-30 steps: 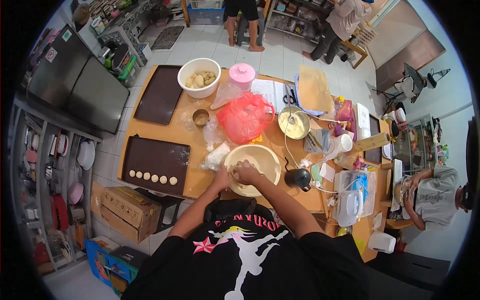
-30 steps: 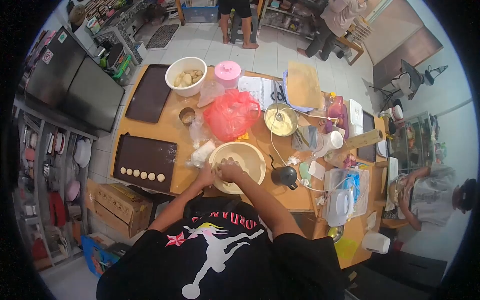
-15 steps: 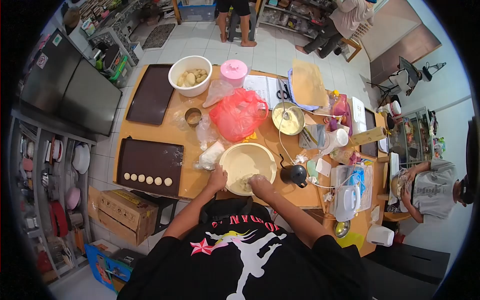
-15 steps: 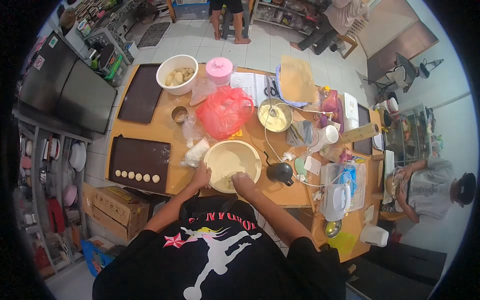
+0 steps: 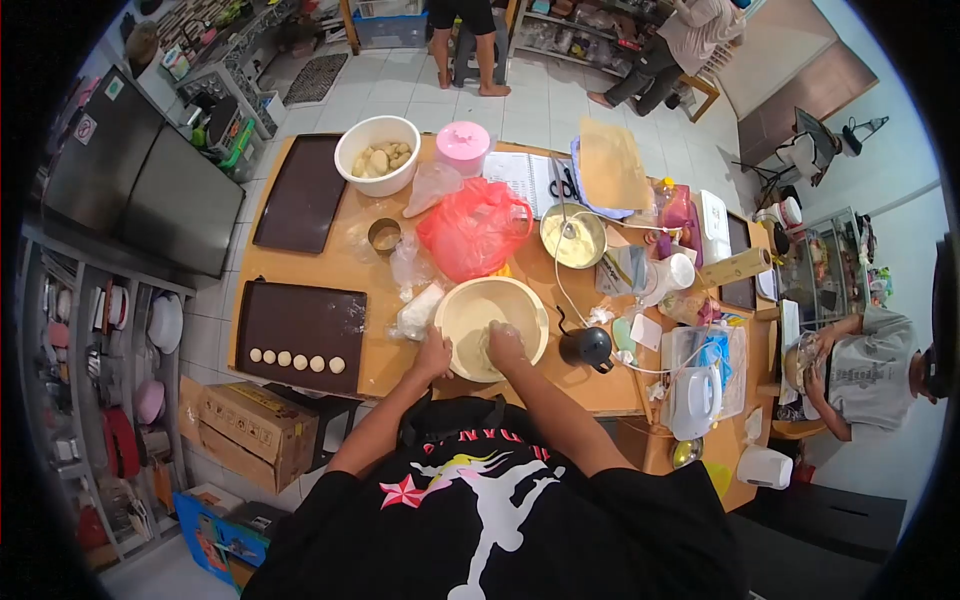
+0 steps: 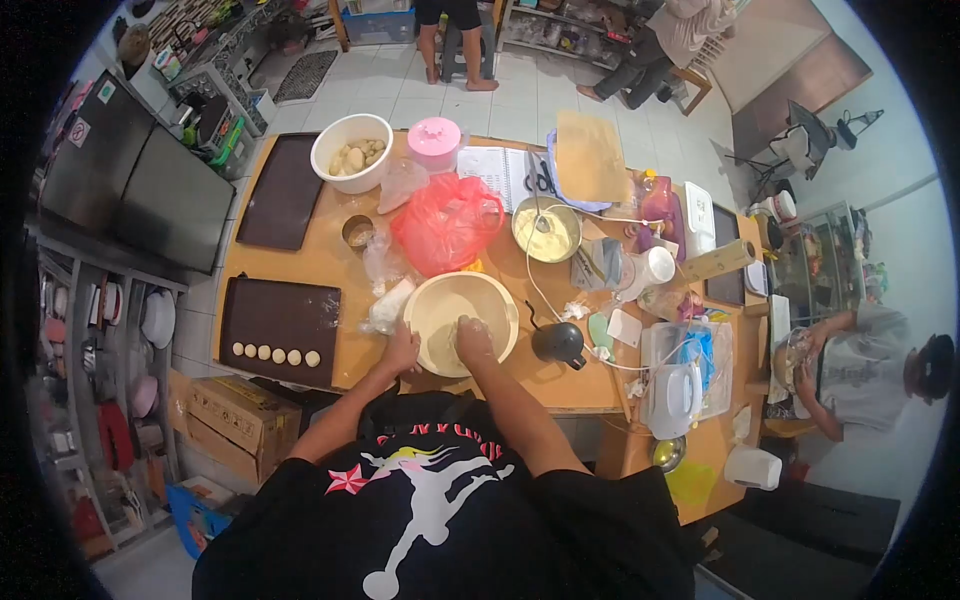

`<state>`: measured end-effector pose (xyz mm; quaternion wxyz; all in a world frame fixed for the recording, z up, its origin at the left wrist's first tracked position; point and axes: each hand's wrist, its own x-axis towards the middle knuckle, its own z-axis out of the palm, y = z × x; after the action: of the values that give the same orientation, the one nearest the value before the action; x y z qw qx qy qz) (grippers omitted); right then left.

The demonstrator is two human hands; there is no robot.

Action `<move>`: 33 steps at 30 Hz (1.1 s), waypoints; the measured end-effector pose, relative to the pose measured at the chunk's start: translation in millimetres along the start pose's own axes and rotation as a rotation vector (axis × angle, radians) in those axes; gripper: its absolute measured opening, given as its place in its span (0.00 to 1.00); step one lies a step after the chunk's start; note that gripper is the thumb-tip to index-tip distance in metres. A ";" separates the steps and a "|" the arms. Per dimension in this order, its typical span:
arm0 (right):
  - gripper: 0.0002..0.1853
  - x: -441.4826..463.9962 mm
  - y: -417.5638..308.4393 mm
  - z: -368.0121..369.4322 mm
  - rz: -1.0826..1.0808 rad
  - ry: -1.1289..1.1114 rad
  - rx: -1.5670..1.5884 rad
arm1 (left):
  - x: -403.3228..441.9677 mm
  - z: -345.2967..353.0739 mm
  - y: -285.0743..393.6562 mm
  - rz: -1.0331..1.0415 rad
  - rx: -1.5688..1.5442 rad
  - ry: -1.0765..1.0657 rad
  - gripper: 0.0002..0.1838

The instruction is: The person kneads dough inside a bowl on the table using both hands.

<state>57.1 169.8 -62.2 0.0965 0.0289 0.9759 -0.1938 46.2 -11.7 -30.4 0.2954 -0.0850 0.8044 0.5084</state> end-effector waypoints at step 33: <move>0.17 -23.2 3.3 -57.4 -0.228 -0.474 0.058 | -16.2 -9.7 18.6 0.017 0.245 0.035 0.17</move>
<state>69.9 194.5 -6.9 0.2991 -0.1247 0.9170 -0.2325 47.5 -14.0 -4.0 0.2850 -0.0504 0.8662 0.4074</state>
